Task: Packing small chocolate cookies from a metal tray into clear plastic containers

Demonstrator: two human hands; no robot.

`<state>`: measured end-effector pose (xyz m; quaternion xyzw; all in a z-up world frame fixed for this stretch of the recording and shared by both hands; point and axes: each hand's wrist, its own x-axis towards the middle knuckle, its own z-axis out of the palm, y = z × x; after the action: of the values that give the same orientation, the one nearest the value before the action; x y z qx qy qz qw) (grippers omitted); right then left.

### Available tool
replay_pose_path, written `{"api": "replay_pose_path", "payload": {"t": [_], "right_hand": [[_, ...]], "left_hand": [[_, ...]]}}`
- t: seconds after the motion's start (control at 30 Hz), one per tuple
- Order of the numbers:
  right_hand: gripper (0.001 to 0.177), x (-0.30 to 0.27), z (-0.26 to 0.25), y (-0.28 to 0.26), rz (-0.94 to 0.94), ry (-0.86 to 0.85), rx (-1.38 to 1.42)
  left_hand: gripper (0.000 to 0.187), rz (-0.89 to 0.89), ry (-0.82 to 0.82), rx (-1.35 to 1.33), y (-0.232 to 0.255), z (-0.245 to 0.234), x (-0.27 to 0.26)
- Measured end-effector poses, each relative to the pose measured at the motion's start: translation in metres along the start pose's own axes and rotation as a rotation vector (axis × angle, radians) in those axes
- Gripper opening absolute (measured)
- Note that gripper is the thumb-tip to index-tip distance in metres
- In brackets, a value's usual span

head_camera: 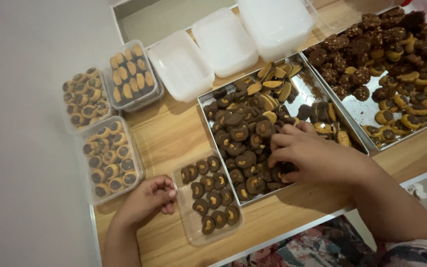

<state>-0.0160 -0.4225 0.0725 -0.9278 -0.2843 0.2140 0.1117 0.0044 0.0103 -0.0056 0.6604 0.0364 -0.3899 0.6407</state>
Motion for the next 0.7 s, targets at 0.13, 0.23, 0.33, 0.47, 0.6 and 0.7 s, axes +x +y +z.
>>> {"api": "replay_pose_path", "payload": {"t": [0.13,0.23,0.33,0.47,0.6,0.7], "right_hand": [[0.017,-0.006,-0.004,-0.002,-0.03,0.028,0.092],[0.012,-0.011,-0.008,-0.002,-0.068,0.075,0.232],[0.014,-0.016,-0.013,-0.002,-0.058,0.124,0.412],[0.023,-0.02,-0.019,-0.004,0.079,0.181,0.567],[0.026,-0.02,-0.019,-0.006,-0.039,0.343,0.653],[0.032,-0.017,-0.024,-0.012,-0.008,0.366,0.662]], "left_hand": [[0.01,0.016,-0.017,0.006,-0.005,-0.005,0.002],[0.01,0.012,-0.027,0.014,-0.003,-0.004,0.001],[0.008,-0.012,0.005,0.029,-0.002,-0.004,0.002],[0.008,-0.017,-0.001,0.048,-0.002,-0.004,0.003],[0.007,-0.018,0.006,0.04,0.0,-0.002,0.001],[0.009,-0.043,0.017,0.067,0.006,0.002,-0.002]]}}
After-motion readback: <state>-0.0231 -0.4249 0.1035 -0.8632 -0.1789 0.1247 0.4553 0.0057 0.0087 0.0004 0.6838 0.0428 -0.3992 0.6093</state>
